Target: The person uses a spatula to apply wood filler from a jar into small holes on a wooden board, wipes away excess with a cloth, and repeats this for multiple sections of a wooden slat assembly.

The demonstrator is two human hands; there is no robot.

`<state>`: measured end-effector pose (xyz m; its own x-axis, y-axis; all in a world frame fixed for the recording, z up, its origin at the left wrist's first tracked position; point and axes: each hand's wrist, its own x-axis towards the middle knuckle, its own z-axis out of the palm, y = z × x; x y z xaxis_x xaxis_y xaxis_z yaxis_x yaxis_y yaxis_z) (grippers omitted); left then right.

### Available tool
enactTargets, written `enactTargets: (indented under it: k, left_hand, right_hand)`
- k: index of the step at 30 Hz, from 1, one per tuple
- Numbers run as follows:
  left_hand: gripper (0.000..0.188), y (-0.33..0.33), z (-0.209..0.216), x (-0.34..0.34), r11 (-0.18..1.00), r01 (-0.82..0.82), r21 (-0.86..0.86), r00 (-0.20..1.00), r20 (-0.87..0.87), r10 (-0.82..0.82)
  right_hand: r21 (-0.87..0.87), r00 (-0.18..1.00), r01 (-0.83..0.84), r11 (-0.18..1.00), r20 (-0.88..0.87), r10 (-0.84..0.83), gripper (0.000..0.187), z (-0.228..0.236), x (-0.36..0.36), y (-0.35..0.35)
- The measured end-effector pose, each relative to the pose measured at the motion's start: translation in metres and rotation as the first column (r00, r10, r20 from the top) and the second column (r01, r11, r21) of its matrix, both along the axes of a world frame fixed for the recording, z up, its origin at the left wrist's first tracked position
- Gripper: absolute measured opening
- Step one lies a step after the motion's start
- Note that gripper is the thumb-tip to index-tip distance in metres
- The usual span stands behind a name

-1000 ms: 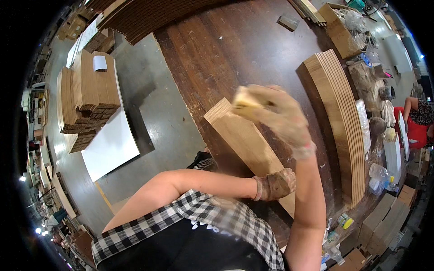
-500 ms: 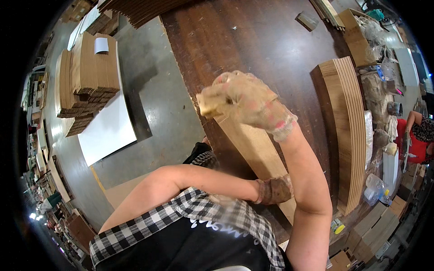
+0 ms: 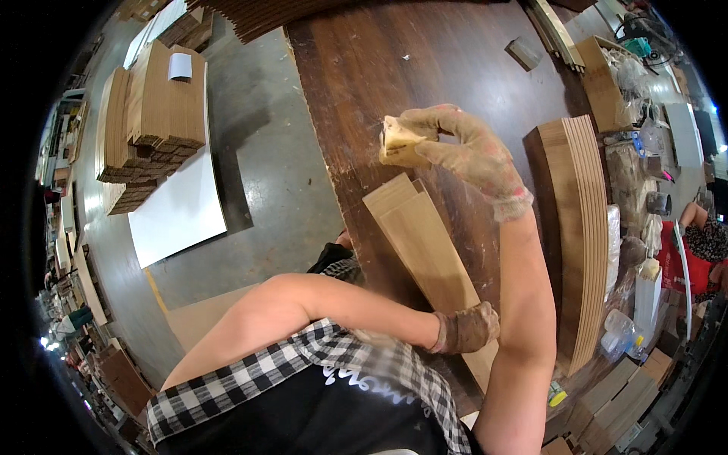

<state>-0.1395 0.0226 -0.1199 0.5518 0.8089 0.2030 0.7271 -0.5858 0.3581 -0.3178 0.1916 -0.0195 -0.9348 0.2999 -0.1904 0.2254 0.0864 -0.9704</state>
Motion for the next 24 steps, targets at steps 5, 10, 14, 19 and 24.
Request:
enactTargets:
  k: [5,10,14,19,24]
  left_hand:
    - [0.019,-0.005,0.024,-0.002,0.992,0.112,0.054,0.993,-0.035,-0.110]
    - [0.015,-0.006,0.025,0.022,0.986,0.159,0.043,0.974,-0.171,-0.149]
    - [0.017,-0.008,0.025,0.017,0.989,0.139,0.057,0.986,-0.098,-0.133]
    - [0.022,-0.008,0.027,0.018,0.990,0.140,0.025,0.989,-0.056,-0.138]
    - [0.020,-0.007,-0.007,0.048,0.992,0.069,-0.102,0.995,0.075,-0.061]
  right_hand:
    - [0.013,0.997,-0.076,0.997,0.017,0.076,0.031,-0.015,0.006,-0.004]
    - [0.140,0.968,-0.242,0.960,0.106,0.228,0.027,-0.024,-0.009,-0.028]
    - [0.263,0.965,-0.263,0.928,0.063,0.256,0.027,-0.035,-0.003,-0.018]
    - [-0.018,0.999,0.038,0.999,-0.017,-0.038,0.032,-0.027,0.030,0.003]
    - [-0.037,0.841,0.539,0.842,-0.041,-0.540,0.038,-0.006,0.116,0.001]
